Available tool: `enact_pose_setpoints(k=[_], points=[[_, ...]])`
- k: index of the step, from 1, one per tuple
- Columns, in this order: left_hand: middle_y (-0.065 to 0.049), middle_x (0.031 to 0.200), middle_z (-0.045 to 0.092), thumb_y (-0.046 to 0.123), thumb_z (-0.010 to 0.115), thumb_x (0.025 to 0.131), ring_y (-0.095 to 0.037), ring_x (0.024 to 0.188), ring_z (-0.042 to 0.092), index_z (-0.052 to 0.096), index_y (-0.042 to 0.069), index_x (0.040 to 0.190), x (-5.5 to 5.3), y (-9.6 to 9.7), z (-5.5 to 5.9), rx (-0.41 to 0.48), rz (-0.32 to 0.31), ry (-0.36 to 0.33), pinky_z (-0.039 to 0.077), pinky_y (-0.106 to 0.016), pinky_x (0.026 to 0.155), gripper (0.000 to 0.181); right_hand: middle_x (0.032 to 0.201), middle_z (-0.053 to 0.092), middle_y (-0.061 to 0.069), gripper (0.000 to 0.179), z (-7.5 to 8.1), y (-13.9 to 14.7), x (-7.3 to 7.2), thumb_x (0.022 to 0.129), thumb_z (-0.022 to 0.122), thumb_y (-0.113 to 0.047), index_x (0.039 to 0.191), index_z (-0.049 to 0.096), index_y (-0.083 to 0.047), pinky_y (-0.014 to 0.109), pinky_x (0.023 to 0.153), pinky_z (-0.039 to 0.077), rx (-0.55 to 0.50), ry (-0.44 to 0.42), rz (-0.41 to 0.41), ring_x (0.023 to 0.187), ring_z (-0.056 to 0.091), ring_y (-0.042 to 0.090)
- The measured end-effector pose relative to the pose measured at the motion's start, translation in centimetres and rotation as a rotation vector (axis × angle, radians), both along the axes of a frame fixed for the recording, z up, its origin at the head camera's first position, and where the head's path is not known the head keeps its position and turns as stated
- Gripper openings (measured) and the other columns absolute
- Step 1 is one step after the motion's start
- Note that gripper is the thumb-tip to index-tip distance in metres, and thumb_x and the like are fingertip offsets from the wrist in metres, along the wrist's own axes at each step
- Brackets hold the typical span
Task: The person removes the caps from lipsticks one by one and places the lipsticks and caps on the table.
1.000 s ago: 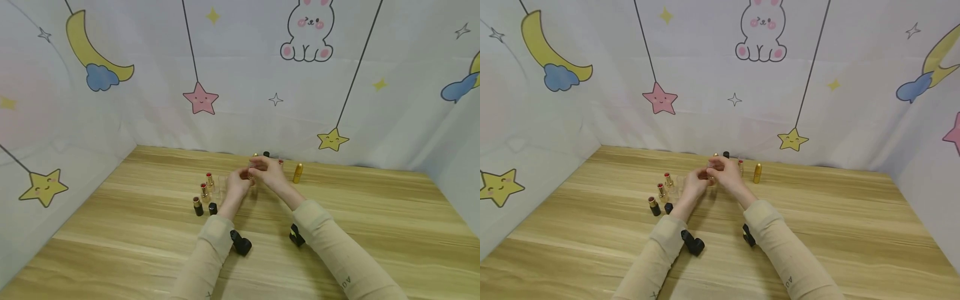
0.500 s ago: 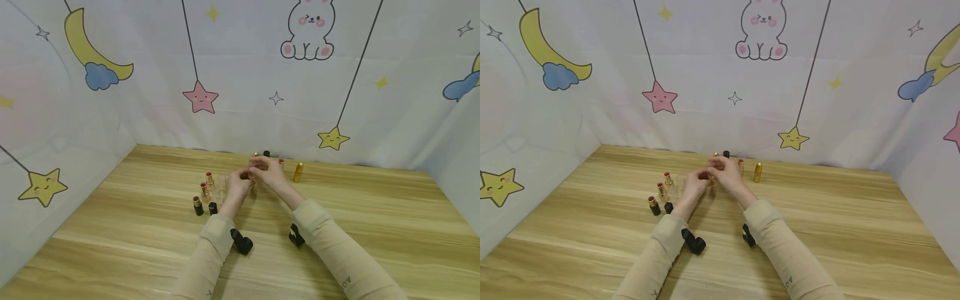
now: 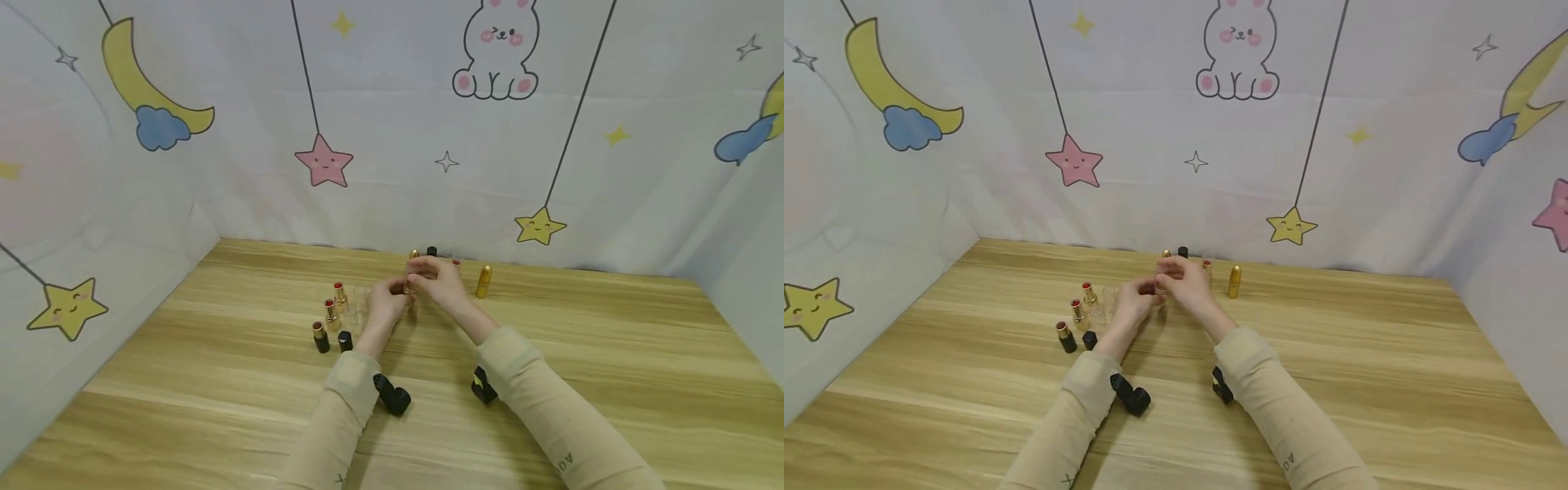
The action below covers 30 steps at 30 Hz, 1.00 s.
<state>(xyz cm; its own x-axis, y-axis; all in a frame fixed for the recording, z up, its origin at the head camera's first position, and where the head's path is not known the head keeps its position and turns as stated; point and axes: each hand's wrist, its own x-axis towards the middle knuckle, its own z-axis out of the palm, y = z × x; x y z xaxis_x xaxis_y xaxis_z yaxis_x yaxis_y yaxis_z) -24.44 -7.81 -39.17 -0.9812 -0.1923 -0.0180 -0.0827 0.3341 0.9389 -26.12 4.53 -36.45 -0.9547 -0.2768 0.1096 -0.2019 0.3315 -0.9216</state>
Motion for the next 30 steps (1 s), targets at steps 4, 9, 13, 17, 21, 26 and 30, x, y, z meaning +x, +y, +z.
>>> enact_pose_setpoints(k=[4, 9, 13, 17, 21, 26, 30], points=[[-0.016, 0.107, 0.07, 0.001, 0.07, 0.081, -0.029, 0.105, 0.063, 0.07, 0.001, 0.11, 0.1, 0.1, 0.0, 0.006, -0.01, -0.002, 0.051, -0.039, 0.092, 0.029, 0.127, 0.063, 0.017, 0.034, 0.1, 0.2, 0.1, 0.094, 0.06, -0.012, 0.127, 0.058, -0.003, 0.041, 0.099, 0.049, -0.005, -0.022, -0.016, 0.115, 0.06, 0.031], [-0.015, 0.106, 0.071, 0.003, 0.071, 0.081, -0.028, 0.103, 0.064, 0.071, 0.002, 0.109, 0.4, 0.3, 0.1, -0.013, -0.014, -0.009, 0.051, -0.039, 0.091, 0.028, 0.127, 0.063, 0.017, 0.034, 0.2, 0.6, 0.3, 0.094, 0.06, -0.012, 0.127, 0.059, -0.003, 0.041, 0.1, 0.049, -0.004, -0.029, -0.027, 0.117, 0.06, 0.03], [-0.016, 0.106, 0.072, 0.003, 0.073, 0.08, -0.028, 0.104, 0.065, 0.071, 0.002, 0.107, 0.4, 0.5, 0.1, -0.029, -0.018, 0.004, 0.049, -0.04, 0.093, 0.028, 0.126, 0.063, 0.017, 0.034, 0.3, 0.9, 0.5, 0.094, 0.059, -0.011, 0.128, 0.059, -0.004, 0.042, 0.1, 0.048, -0.005, -0.032, -0.023, 0.116, 0.06, 0.03], [-0.016, 0.106, 0.072, 0.004, 0.074, 0.079, -0.029, 0.104, 0.065, 0.071, 0.001, 0.108, 0.4, 0.5, 0.2, -0.047, -0.029, 0.007, 0.049, -0.04, 0.095, 0.029, 0.127, 0.063, 0.016, 0.035, 0.4, 1.1, 0.7, 0.095, 0.059, -0.012, 0.129, 0.059, -0.004, 0.042, 0.1, 0.048, 0.009, -0.031, -0.026, 0.116, 0.06, 0.029], [-0.015, 0.106, 0.072, 0.005, 0.073, 0.08, -0.028, 0.104, 0.064, 0.071, 0.001, 0.109, 0.6, 0.6, 0.2, -0.033, -0.045, -0.013, 0.049, -0.04, 0.094, 0.029, 0.127, 0.063, 0.014, 0.035, 0.4, 1.4, 0.8, 0.095, 0.059, -0.015, 0.128, 0.059, -0.006, 0.042, 0.1, 0.048, 0.025, -0.017, -0.035, 0.116, 0.06, 0.029], [-0.015, 0.103, 0.073, 0.003, 0.073, 0.08, -0.027, 0.1, 0.066, 0.072, 0.001, 0.107, 0.8, 0.7, 0.4, -0.033, -0.064, -0.004, 0.05, -0.039, 0.091, 0.028, 0.125, 0.064, 0.016, 0.034, 0.4, 1.7, 0.9, 0.095, 0.059, -0.014, 0.127, 0.06, -0.004, 0.041, 0.099, 0.05, 0.039, 0.016, -0.045, 0.115, 0.061, 0.031], [-0.015, 0.101, 0.073, 0.003, 0.075, 0.078, -0.026, 0.097, 0.066, 0.073, 0.002, 0.106, 1.0, 0.8, 0.5, -0.031, -0.081, 0.005, 0.049, -0.038, 0.09, 0.028, 0.125, 0.064, 0.018, 0.035, 0.4, 2.0, 1.1, 0.095, 0.059, -0.013, 0.128, 0.059, -0.002, 0.042, 0.097, 0.051, 0.048, 0.028, -0.053, 0.116, 0.061, 0.032]])
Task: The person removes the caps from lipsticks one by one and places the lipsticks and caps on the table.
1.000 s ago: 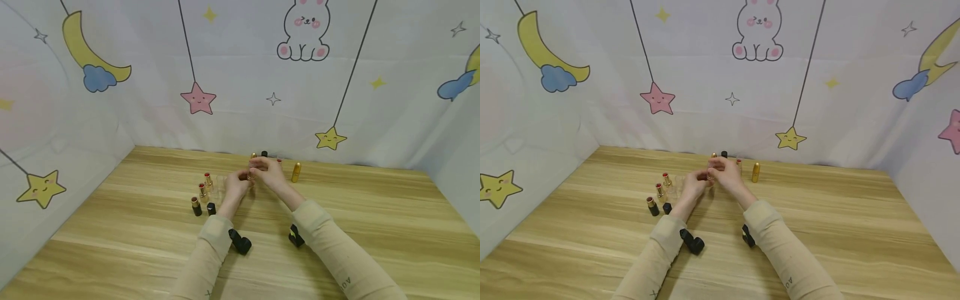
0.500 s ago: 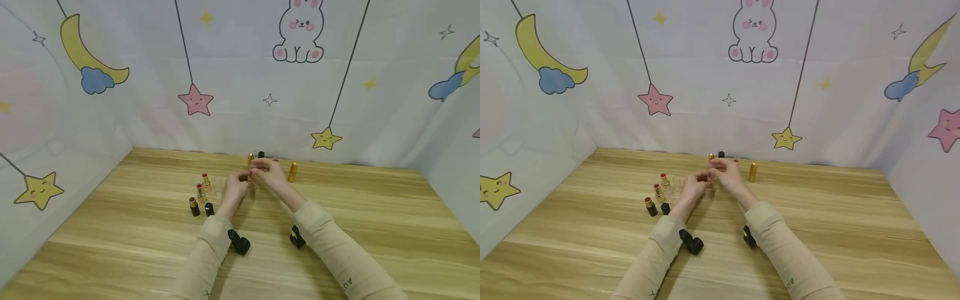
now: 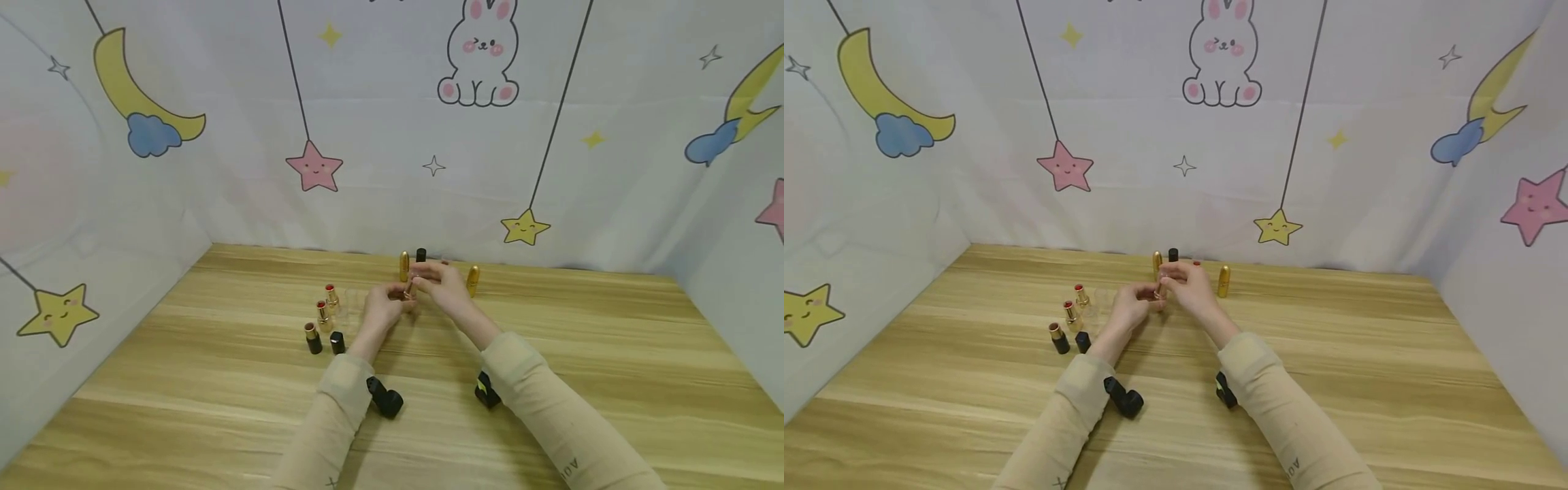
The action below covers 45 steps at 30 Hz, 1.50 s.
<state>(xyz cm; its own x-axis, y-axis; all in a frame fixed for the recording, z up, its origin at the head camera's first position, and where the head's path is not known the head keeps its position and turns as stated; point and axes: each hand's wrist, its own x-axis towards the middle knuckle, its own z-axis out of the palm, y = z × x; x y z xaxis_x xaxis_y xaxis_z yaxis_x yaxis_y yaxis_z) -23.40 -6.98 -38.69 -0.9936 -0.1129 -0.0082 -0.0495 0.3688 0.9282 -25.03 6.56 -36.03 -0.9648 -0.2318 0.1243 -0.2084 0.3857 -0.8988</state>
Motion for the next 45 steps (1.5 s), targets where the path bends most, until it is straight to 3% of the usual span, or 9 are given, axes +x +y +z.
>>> enact_pose_setpoints(k=[16, 27, 33, 45], points=[[-0.013, 0.099, 0.073, 0.009, 0.079, 0.077, -0.023, 0.093, 0.067, 0.074, 0.003, 0.103, 0.6, 0.6, -0.1, -0.028, -0.106, -0.014, 0.051, -0.034, 0.084, 0.027, 0.125, 0.064, 0.018, 0.033, -0.1, 1.6, 0.9, 0.094, 0.058, -0.008, 0.125, 0.06, 0.001, 0.041, 0.099, 0.05, -0.044, -0.028, -0.016, 0.117, 0.062, 0.031], [-0.015, 0.103, 0.072, 0.006, 0.076, 0.079, -0.025, 0.092, 0.067, 0.071, 0.001, 0.107, 1.5, 1.5, 0.8, -0.01, -0.15, -0.02, 0.054, -0.03, 0.078, 0.029, 0.122, 0.066, 0.019, 0.032, 0.6, 2.8, 2.0, 0.093, 0.059, -0.006, 0.124, 0.061, 0.003, 0.033, 0.09, 0.055, -0.119, -0.04, -0.022, 0.112, 0.065, 0.028], [-0.016, 0.102, 0.071, 0.005, 0.077, 0.079, -0.025, 0.093, 0.068, 0.07, 0.0, 0.107, 2.2, 1.8, 1.7, 0.009, -0.157, -0.035, 0.055, -0.031, 0.08, 0.03, 0.128, 0.061, 0.023, 0.035, 1.2, 3.2, 2.8, 0.094, 0.057, -0.003, 0.128, 0.057, 0.004, 0.033, 0.092, 0.054, -0.179, -0.074, -0.014, 0.118, 0.061, 0.033], [-0.012, 0.102, 0.069, 0.007, 0.077, 0.079, -0.02, 0.091, 0.067, 0.068, 0.004, 0.105, 5.0, 0.5, 3.3, -0.026, -0.26, 0.004, 0.056, -0.032, 0.081, 0.027, 0.123, 0.065, 0.018, 0.033, 3.1, 3.9, 6.0, 0.094, 0.059, -0.007, 0.127, 0.06, -0.002, 0.032, 0.092, 0.054, -0.197, -0.019, 0.058, 0.114, 0.064, 0.028]])
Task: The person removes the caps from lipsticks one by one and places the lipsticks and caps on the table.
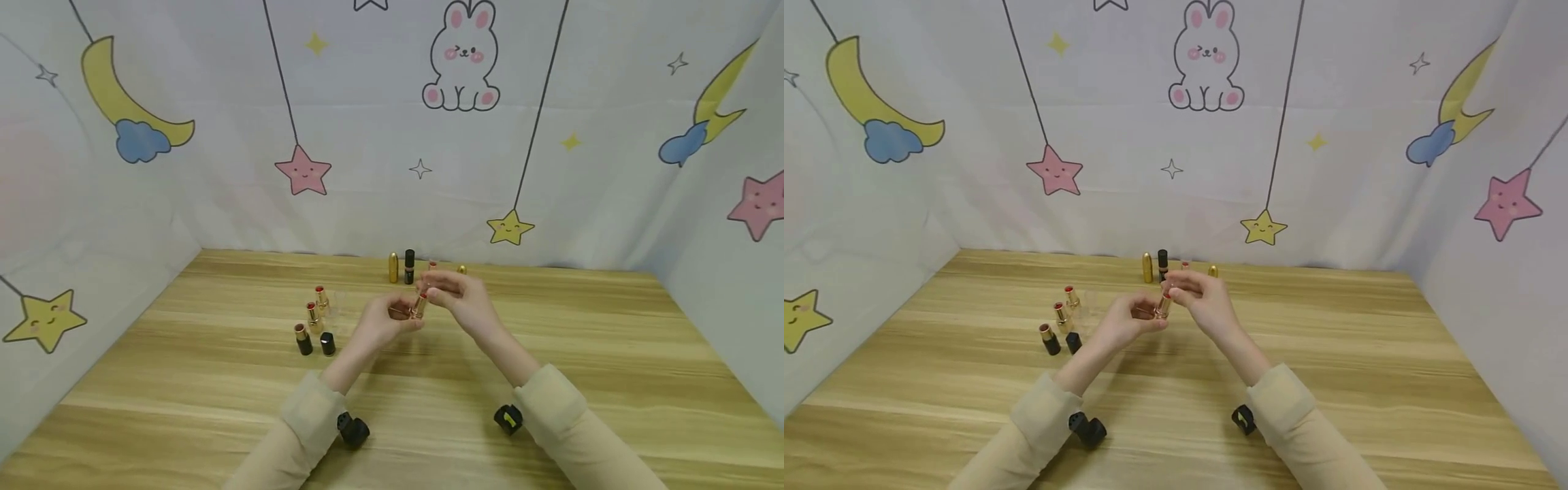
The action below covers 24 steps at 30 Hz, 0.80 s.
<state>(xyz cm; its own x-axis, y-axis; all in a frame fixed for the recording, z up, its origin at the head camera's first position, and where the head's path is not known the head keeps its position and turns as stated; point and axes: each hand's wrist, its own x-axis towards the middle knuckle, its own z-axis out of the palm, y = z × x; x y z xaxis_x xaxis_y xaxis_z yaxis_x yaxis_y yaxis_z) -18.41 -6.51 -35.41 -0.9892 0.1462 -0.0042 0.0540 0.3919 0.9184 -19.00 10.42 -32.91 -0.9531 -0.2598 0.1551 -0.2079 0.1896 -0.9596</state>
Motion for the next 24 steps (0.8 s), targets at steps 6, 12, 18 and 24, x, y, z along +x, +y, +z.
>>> enact_pose_setpoints(k=[6, 12, 18, 24], points=[[-0.01, 0.097, 0.069, 0.008, 0.078, 0.078, -0.018, 0.088, 0.066, 0.069, 0.005, 0.1, 1.3, -1.1, 0.2, -0.025, -0.03, 0.036, 0.055, -0.033, 0.081, 0.025, 0.121, 0.066, 0.02, 0.033, 0.5, -0.3, 1.3, 0.092, 0.061, -0.005, 0.125, 0.06, 0.001, 0.029, 0.09, 0.055, -0.02, 0.008, 0.039, 0.108, 0.067, 0.022], [-0.005, 0.092, 0.072, 0.009, 0.079, 0.076, -0.015, 0.087, 0.067, 0.069, 0.007, 0.097, 2.7, -2.5, 0.4, -0.074, -0.062, 0.064, 0.055, -0.033, 0.08, 0.023, 0.118, 0.068, 0.019, 0.03, 0.7, -0.9, 2.4, 0.09, 0.063, -0.005, 0.12, 0.063, -0.002, 0.029, 0.089, 0.055, -0.018, 0.015, 0.079, 0.101, 0.069, 0.015], [-0.006, 0.093, 0.072, 0.011, 0.079, 0.078, -0.016, 0.087, 0.067, 0.07, 0.006, 0.097, 4.0, -4.1, 0.5, -0.097, -0.099, 0.087, 0.055, -0.031, 0.078, 0.022, 0.116, 0.069, 0.018, 0.03, 0.8, -1.7, 3.5, 0.09, 0.065, -0.009, 0.119, 0.064, -0.004, 0.028, 0.087, 0.056, 0.002, 0.022, 0.132, 0.1, 0.07, 0.016], [-0.008, 0.091, 0.072, 0.012, 0.08, 0.077, -0.016, 0.085, 0.068, 0.069, 0.005, 0.096, 5.1, -5.8, 0.3, -0.122, -0.136, 0.125, 0.056, -0.03, 0.077, 0.023, 0.118, 0.068, 0.019, 0.032, 0.7, -2.5, 4.0, 0.09, 0.065, -0.01, 0.121, 0.062, -0.003, 0.028, 0.087, 0.056, -0.01, 0.019, 0.195, 0.102, 0.07, 0.018]])
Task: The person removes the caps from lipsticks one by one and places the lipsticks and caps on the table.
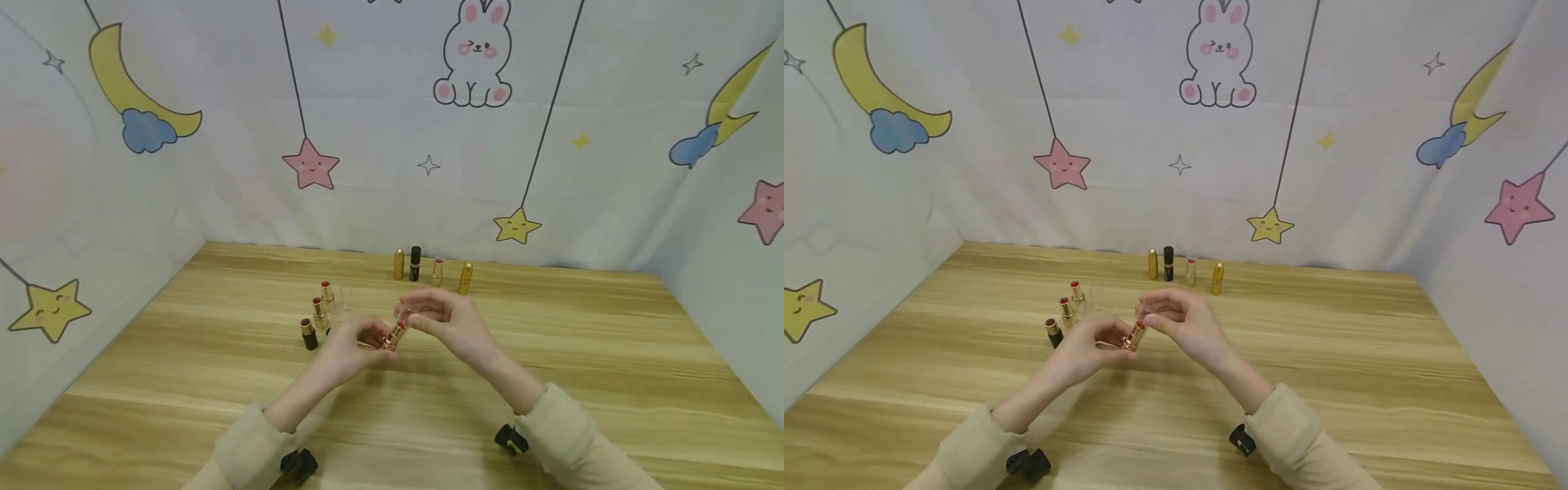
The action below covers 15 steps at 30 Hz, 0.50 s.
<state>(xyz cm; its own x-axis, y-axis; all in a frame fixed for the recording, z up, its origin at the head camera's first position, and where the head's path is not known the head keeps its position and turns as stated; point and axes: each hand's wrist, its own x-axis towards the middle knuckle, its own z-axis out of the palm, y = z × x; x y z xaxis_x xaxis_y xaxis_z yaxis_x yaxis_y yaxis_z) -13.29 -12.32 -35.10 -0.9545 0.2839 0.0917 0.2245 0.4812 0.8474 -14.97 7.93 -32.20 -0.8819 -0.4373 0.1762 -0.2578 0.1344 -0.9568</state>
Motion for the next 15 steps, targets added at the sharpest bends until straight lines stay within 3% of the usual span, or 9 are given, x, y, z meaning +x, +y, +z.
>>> enact_pose_setpoints(k=[10, 15], points=[[-0.007, 0.091, 0.072, 0.007, 0.079, 0.076, -0.016, 0.085, 0.069, 0.069, 0.005, 0.096, 1.1, -2.0, -0.3, -0.013, 0.01, -0.025, 0.057, -0.029, 0.077, 0.023, 0.12, 0.066, 0.021, 0.032, 0.0, -1.3, 0.4, 0.09, 0.064, -0.007, 0.122, 0.06, 0.001, 0.033, 0.09, 0.055, -0.039, -0.027, 0.088, 0.11, 0.065, 0.033], [-0.009, 0.09, 0.072, 0.008, 0.08, 0.076, -0.017, 0.084, 0.069, 0.068, 0.003, 0.097, 1.6, -3.4, -0.4, -0.019, 0.013, -0.038, 0.056, -0.028, 0.074, 0.025, 0.121, 0.067, 0.018, 0.034, 0.1, -1.8, 0.6, 0.091, 0.063, -0.01, 0.124, 0.059, -0.001, 0.036, 0.092, 0.054, -0.024, -0.045, 0.099, 0.107, 0.068, 0.024]])
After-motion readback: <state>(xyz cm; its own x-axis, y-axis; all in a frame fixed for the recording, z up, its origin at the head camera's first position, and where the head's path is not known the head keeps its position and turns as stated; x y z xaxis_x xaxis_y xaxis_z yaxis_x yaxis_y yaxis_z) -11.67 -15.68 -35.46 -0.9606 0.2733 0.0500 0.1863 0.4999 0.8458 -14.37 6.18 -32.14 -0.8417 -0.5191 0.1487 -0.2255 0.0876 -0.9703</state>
